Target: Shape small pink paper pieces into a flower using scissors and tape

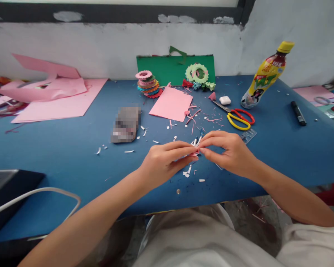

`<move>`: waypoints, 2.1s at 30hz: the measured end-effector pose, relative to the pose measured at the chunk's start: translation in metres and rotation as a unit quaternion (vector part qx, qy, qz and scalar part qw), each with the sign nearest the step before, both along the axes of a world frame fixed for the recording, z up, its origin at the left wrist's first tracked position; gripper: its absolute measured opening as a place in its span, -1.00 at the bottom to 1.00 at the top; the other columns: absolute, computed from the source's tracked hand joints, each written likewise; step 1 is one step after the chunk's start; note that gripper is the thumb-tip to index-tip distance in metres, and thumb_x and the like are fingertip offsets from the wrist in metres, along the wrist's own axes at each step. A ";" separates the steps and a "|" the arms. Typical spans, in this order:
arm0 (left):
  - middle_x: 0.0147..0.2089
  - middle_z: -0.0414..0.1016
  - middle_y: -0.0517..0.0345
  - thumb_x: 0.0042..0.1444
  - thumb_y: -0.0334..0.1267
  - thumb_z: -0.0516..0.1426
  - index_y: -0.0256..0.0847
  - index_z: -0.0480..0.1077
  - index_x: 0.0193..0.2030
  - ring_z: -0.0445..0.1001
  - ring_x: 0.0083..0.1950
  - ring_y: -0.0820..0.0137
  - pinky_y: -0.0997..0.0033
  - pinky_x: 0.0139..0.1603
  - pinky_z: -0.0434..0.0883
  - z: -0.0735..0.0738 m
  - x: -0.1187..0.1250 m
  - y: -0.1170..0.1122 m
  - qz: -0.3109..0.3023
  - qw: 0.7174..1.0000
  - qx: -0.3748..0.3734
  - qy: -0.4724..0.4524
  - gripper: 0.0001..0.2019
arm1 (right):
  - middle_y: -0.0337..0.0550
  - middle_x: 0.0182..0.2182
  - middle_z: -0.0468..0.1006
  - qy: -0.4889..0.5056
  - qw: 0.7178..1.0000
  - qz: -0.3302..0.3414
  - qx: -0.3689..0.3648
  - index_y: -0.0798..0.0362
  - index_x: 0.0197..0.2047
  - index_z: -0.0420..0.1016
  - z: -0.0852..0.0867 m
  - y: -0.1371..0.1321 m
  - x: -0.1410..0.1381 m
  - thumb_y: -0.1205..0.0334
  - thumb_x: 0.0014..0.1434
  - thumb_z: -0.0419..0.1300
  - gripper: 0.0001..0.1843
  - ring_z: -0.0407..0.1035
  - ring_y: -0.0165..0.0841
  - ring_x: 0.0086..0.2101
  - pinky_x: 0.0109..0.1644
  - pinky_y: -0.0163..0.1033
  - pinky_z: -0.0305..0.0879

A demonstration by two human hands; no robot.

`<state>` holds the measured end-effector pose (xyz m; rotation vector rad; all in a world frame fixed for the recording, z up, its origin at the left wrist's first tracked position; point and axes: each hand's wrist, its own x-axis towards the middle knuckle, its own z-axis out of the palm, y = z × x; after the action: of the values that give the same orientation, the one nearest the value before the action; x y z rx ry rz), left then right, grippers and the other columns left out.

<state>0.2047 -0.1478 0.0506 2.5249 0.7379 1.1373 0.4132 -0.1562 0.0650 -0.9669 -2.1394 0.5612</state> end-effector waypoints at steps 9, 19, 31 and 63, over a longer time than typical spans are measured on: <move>-0.23 0.61 0.11 0.09 -0.36 0.17 -0.17 0.50 -0.17 0.57 -0.31 0.45 0.56 -0.24 0.51 -0.005 -0.002 0.001 -0.001 1.000 -0.020 -0.023 -0.84 | -0.21 -0.36 0.58 -0.054 0.987 -0.008 0.148 0.01 -0.37 0.47 -0.010 0.002 -0.005 0.29 0.15 0.13 -0.89 0.41 -0.36 -0.28 -0.09 -0.19 0.26; -0.25 0.60 0.14 0.09 -0.35 0.18 -0.16 0.48 -0.19 0.57 -0.28 0.47 0.60 -0.19 0.49 -0.012 0.000 0.001 0.018 0.999 0.043 -0.024 -0.86 | -0.19 -0.31 0.56 -0.017 1.000 -0.010 0.014 0.01 -0.32 0.52 -0.010 -0.005 -0.010 0.30 0.16 0.11 -0.85 0.41 -0.38 -0.26 -0.12 -0.24 0.28; -0.27 0.58 0.08 0.05 -0.42 0.20 -0.26 0.44 -0.20 0.55 -0.29 0.47 0.59 -0.22 0.47 -0.010 -0.005 0.001 0.018 0.994 0.108 -0.008 -0.86 | -0.15 -0.26 0.48 0.084 0.973 0.103 -0.188 0.02 -0.19 0.55 -0.001 -0.002 -0.002 0.33 0.13 0.16 -0.81 0.38 -0.39 -0.21 -0.10 -0.23 0.32; -0.20 0.48 0.10 -0.01 -0.54 0.21 -0.18 0.51 -0.29 0.49 -0.23 0.46 0.49 -0.18 0.47 0.006 -0.003 0.006 -0.068 0.986 -0.069 -0.135 -0.80 | -0.18 -0.41 0.52 0.107 0.992 0.056 0.041 0.09 -0.35 0.46 -0.009 0.005 -0.004 0.32 0.09 0.22 -0.98 0.40 -0.45 -0.36 -0.25 -0.33 0.36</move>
<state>0.2016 -0.1418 0.0564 2.2111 0.5438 1.2976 0.4095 -0.1509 0.0561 -0.7116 -2.0156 0.5980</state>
